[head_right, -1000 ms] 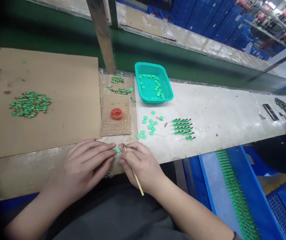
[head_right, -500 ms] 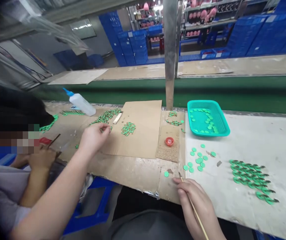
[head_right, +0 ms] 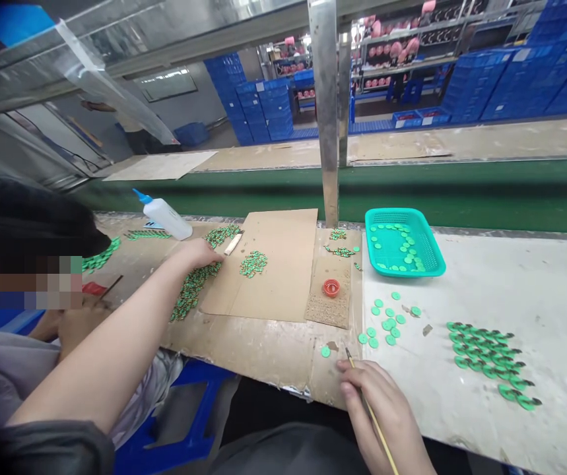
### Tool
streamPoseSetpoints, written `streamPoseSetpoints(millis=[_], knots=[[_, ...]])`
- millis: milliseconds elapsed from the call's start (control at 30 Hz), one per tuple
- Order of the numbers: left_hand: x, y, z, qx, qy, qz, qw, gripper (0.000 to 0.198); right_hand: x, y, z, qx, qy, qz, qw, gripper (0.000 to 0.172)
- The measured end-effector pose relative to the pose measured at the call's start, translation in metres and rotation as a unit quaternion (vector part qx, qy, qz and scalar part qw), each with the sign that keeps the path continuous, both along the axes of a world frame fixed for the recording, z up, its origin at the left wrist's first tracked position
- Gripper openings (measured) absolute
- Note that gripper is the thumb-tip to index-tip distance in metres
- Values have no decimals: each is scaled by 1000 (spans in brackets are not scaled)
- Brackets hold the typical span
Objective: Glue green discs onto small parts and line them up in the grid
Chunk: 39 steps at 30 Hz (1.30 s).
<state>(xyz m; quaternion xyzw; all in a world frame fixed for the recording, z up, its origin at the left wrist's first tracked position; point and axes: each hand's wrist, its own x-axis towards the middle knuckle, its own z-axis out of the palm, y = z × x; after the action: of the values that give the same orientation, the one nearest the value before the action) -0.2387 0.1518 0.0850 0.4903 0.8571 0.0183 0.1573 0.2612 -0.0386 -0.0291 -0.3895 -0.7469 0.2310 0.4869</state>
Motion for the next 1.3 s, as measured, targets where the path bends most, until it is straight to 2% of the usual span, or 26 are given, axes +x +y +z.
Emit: streamPoseSetpoints(millis=[133,233,300,400,467,533,667,733,767,833,900,967,1100,1167,1233,1300], knots=[[6,-7,3,-17,-36,49,998,49,-1,4,10,11,-6,12,1000,15],[15,-9,8,6,-88,79,993,49,-3,5,16,26,-10,17,999,15],[22,-13,17,31,-132,98,986,50,-3,5,16,31,-12,19,999,16],[38,-30,32,75,-222,105,967,49,-2,5,17,25,-4,14,1000,18],[61,-50,34,106,-300,88,944,40,-3,5,24,19,12,7,1000,20],[97,-75,28,134,-383,56,912,34,-8,7,36,11,29,5,999,22],[189,-130,7,120,-520,-10,846,54,-30,18,66,-53,63,-2,997,14],[228,-152,2,107,-585,-15,804,60,-41,25,74,-88,91,0,992,8],[244,-160,1,110,-612,-15,783,62,-44,27,77,-95,102,3,990,6],[265,-171,0,127,-642,-20,756,62,-47,26,78,-89,109,11,990,12],[276,-179,-3,156,-645,-31,747,58,-43,21,79,-104,118,19,987,21],[280,-190,-11,191,-636,-42,746,46,-35,11,79,-172,145,46,973,23],[284,-216,-35,228,-629,-78,739,26,-21,-12,77,-359,211,115,902,23],[285,-224,-46,230,-633,-95,734,23,-16,-19,73,-406,215,115,881,27],[281,-223,-54,250,-611,-111,743,21,-10,-21,67,-398,169,98,897,27],[271,-212,-58,289,-549,-133,773,17,-1,-16,60,-316,83,67,943,17]])
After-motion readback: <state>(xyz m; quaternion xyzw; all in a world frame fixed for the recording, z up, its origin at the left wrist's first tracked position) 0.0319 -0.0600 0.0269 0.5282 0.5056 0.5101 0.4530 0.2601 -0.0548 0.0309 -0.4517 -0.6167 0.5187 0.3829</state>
